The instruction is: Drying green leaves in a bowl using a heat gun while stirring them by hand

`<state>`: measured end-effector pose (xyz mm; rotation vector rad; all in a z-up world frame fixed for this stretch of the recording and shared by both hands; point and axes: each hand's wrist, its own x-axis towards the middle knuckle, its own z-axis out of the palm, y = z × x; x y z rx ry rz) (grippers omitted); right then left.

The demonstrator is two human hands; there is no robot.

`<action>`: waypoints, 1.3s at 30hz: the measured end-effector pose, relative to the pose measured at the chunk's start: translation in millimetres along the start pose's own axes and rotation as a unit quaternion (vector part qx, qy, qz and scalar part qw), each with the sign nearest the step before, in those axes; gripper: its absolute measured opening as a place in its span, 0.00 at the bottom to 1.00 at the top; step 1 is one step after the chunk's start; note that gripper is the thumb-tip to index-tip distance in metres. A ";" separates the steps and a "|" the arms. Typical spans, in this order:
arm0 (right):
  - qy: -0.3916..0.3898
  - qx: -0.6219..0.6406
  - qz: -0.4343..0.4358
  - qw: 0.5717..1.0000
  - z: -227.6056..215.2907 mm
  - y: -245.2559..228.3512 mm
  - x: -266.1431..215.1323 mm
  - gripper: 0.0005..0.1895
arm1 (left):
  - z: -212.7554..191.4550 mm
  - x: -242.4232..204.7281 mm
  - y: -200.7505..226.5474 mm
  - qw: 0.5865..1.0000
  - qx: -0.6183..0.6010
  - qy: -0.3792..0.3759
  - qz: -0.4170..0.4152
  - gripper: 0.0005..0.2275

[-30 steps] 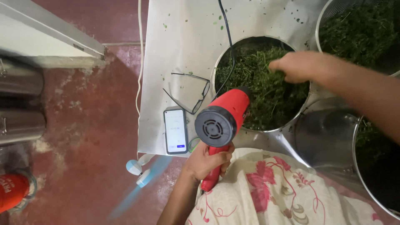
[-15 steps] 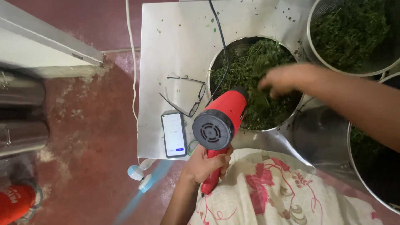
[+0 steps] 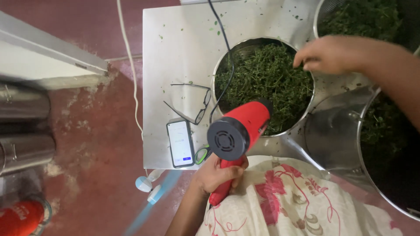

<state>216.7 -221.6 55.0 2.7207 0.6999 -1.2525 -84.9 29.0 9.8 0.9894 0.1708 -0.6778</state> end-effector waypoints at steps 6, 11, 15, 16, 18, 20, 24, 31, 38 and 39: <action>0.243 0.002 -0.132 0.961 28.8 52.4 -75.0 0.13 | 2.5 11.0 -10.1 0.998 0.025 -0.060 -0.003 0.07; 0.339 0.063 -0.191 0.919 104.4 123.6 -105.4 0.10 | 7.8 19.9 -3.3 0.999 -0.019 -0.028 -0.042 0.10; 0.424 0.112 -0.128 0.890 192.5 214.9 -99.8 0.12 | 3.1 38.9 -12.8 0.998 -0.025 -0.033 0.045 0.09; 0.439 0.116 -0.140 0.880 191.7 213.8 -100.3 0.11 | 1.2 43.1 -16.8 0.998 -0.016 -0.016 0.066 0.08; 0.465 0.125 -0.156 0.863 182.1 205.7 -104.1 0.10 | 27.3 46.7 23.4 0.998 -0.016 -0.019 0.062 0.09; 0.493 0.132 -0.169 0.843 170.2 198.3 -107.9 0.10 | 44.7 52.6 47.2 0.998 -0.014 -0.025 0.058 0.09; 0.565 0.146 -0.202 0.787 153.7 184.3 -115.3 0.14 | 37.2 66.8 36.8 0.998 -0.040 -0.042 0.040 0.17; 0.533 -0.044 -0.053 0.843 160.4 192.5 -101.8 0.28 | 43.7 76.2 36.1 0.997 -0.056 -0.056 0.011 0.27; 0.513 -0.039 -0.029 0.857 145.5 168.5 -113.7 0.29 | 50.4 66.6 38.0 0.997 -0.052 -0.054 -0.015 0.29; 0.546 -0.053 -0.066 0.834 143.9 165.8 -110.9 0.27 | 51.3 61.9 35.9 0.997 -0.074 0.002 -0.013 0.31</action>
